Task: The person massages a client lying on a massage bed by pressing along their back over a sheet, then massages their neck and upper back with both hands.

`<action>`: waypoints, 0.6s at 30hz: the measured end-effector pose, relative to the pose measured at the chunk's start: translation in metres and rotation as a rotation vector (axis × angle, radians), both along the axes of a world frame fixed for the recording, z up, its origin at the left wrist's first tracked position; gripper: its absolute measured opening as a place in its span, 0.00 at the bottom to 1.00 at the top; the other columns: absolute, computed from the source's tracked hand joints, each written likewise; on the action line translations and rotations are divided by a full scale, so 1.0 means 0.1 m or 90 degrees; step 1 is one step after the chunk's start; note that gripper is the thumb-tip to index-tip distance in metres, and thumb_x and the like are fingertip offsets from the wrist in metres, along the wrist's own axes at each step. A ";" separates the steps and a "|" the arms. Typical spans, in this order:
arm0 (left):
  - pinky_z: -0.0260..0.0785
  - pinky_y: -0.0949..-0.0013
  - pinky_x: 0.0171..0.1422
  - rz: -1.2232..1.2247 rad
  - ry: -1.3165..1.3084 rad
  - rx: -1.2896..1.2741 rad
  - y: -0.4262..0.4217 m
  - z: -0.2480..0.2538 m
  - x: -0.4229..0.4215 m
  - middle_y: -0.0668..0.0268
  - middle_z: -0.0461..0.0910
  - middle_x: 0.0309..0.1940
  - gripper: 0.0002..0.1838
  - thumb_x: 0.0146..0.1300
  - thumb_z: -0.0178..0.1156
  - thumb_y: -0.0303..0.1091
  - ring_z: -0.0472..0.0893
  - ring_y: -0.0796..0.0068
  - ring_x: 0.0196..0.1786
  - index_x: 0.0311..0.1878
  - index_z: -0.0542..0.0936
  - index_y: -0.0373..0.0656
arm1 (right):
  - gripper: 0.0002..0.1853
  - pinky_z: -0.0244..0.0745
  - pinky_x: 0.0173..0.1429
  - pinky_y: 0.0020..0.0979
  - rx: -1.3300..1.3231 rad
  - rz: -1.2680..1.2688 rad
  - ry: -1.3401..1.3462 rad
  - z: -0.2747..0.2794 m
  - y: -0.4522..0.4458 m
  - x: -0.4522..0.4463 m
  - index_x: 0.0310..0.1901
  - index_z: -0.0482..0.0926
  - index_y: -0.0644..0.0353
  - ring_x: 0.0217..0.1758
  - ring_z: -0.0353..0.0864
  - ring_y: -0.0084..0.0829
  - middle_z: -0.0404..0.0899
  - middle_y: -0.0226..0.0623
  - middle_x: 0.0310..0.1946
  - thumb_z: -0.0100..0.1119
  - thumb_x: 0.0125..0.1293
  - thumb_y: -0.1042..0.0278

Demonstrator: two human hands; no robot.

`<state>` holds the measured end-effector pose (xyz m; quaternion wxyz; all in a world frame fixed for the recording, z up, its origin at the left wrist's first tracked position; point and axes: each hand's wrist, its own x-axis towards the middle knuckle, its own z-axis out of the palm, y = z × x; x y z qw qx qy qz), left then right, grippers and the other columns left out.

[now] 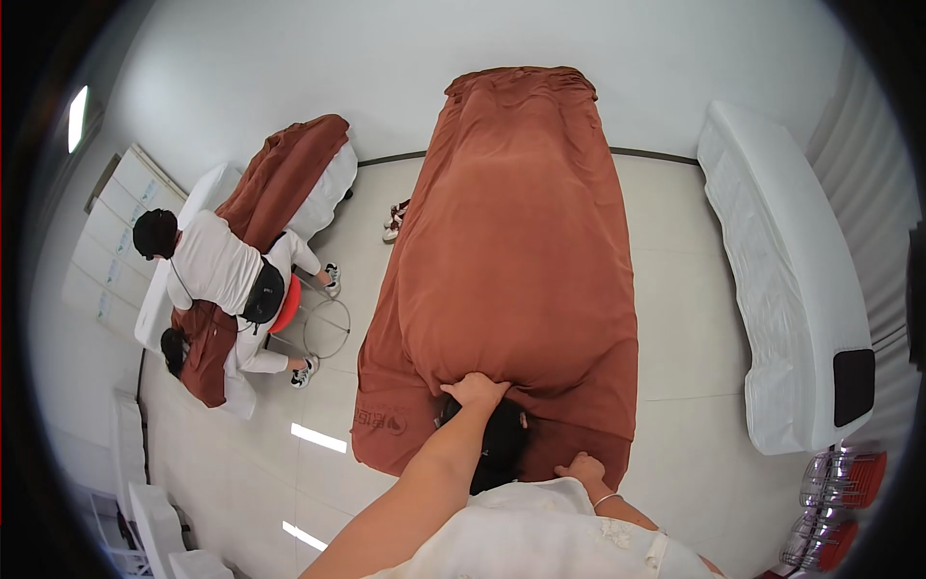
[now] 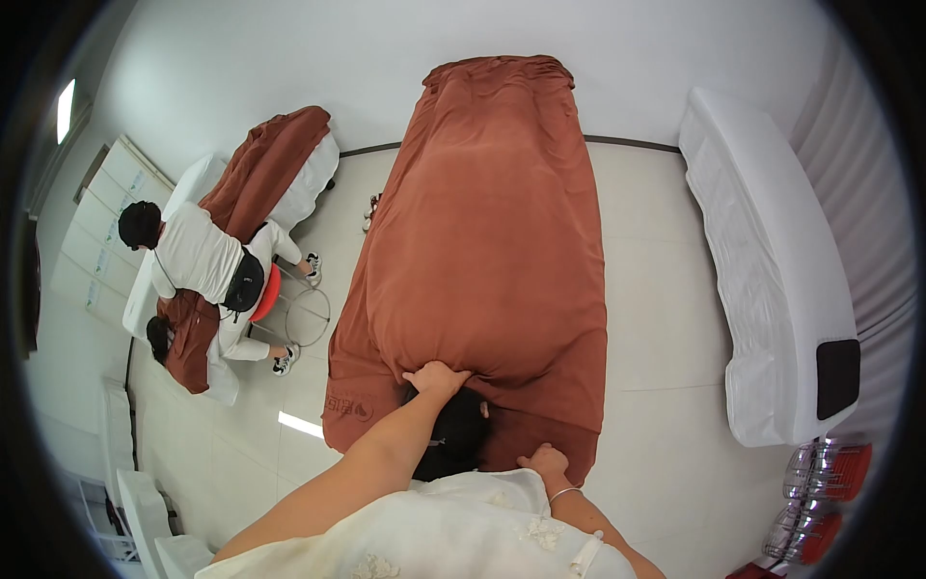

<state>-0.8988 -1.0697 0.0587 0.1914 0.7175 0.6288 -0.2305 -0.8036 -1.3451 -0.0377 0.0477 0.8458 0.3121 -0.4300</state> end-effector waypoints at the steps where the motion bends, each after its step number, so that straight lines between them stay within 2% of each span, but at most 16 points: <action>1: 0.46 0.36 0.78 -0.019 -0.001 0.034 0.00 -0.01 -0.01 0.51 0.84 0.55 0.47 0.51 0.63 0.74 0.82 0.54 0.61 0.57 0.83 0.37 | 0.43 0.82 0.54 0.41 0.003 0.002 -0.001 0.00 0.00 0.00 0.54 0.76 0.71 0.51 0.87 0.45 0.86 0.52 0.47 0.65 0.50 0.34; 2: 0.46 0.36 0.78 -0.019 0.001 0.035 0.01 -0.01 -0.01 0.51 0.84 0.55 0.47 0.51 0.63 0.74 0.82 0.54 0.61 0.57 0.83 0.37 | 0.43 0.82 0.54 0.41 0.007 0.004 -0.002 -0.01 0.01 0.00 0.53 0.76 0.72 0.51 0.87 0.45 0.86 0.52 0.47 0.65 0.50 0.34; 4: 0.44 0.33 0.79 -0.076 0.023 0.028 0.00 0.07 0.00 0.54 0.85 0.55 0.38 0.58 0.59 0.69 0.82 0.57 0.61 0.55 0.86 0.42 | 0.42 0.82 0.54 0.41 0.013 0.001 -0.013 -0.03 -0.01 -0.01 0.52 0.78 0.70 0.51 0.87 0.45 0.86 0.52 0.46 0.66 0.50 0.34; 6: 0.45 0.34 0.79 -0.108 0.024 0.040 0.00 0.03 -0.04 0.54 0.85 0.53 0.37 0.59 0.59 0.68 0.83 0.56 0.59 0.53 0.87 0.42 | 0.40 0.82 0.54 0.41 0.022 -0.004 -0.025 -0.02 0.00 0.00 0.51 0.80 0.69 0.50 0.87 0.45 0.86 0.51 0.45 0.66 0.50 0.35; 8: 0.45 0.34 0.78 -0.143 0.026 0.052 0.01 0.01 -0.05 0.54 0.86 0.52 0.35 0.60 0.59 0.67 0.84 0.56 0.58 0.51 0.88 0.43 | 0.42 0.82 0.54 0.41 0.005 0.004 0.003 0.03 0.00 0.02 0.54 0.77 0.70 0.51 0.87 0.44 0.86 0.51 0.47 0.66 0.50 0.35; 14: 0.49 0.36 0.77 -0.039 0.015 -0.029 0.07 -0.03 -0.01 0.54 0.81 0.61 0.39 0.56 0.61 0.67 0.79 0.55 0.65 0.60 0.83 0.42 | 0.42 0.82 0.54 0.41 0.014 0.002 -0.004 0.00 -0.02 0.01 0.53 0.77 0.69 0.51 0.87 0.44 0.86 0.51 0.47 0.66 0.50 0.35; 16: 0.52 0.37 0.76 -0.012 0.046 -0.067 0.08 0.03 0.02 0.55 0.78 0.65 0.47 0.52 0.64 0.71 0.78 0.56 0.67 0.64 0.79 0.40 | 0.42 0.82 0.54 0.41 0.013 0.000 -0.007 -0.02 -0.01 0.02 0.53 0.78 0.69 0.51 0.87 0.44 0.86 0.51 0.47 0.66 0.50 0.35; 18: 0.53 0.37 0.76 0.003 0.036 -0.090 0.09 0.13 0.01 0.55 0.78 0.65 0.49 0.51 0.66 0.70 0.78 0.55 0.67 0.66 0.77 0.39 | 0.42 0.82 0.54 0.41 0.008 0.002 -0.005 -0.04 -0.05 0.02 0.53 0.78 0.69 0.51 0.87 0.44 0.86 0.52 0.47 0.66 0.50 0.35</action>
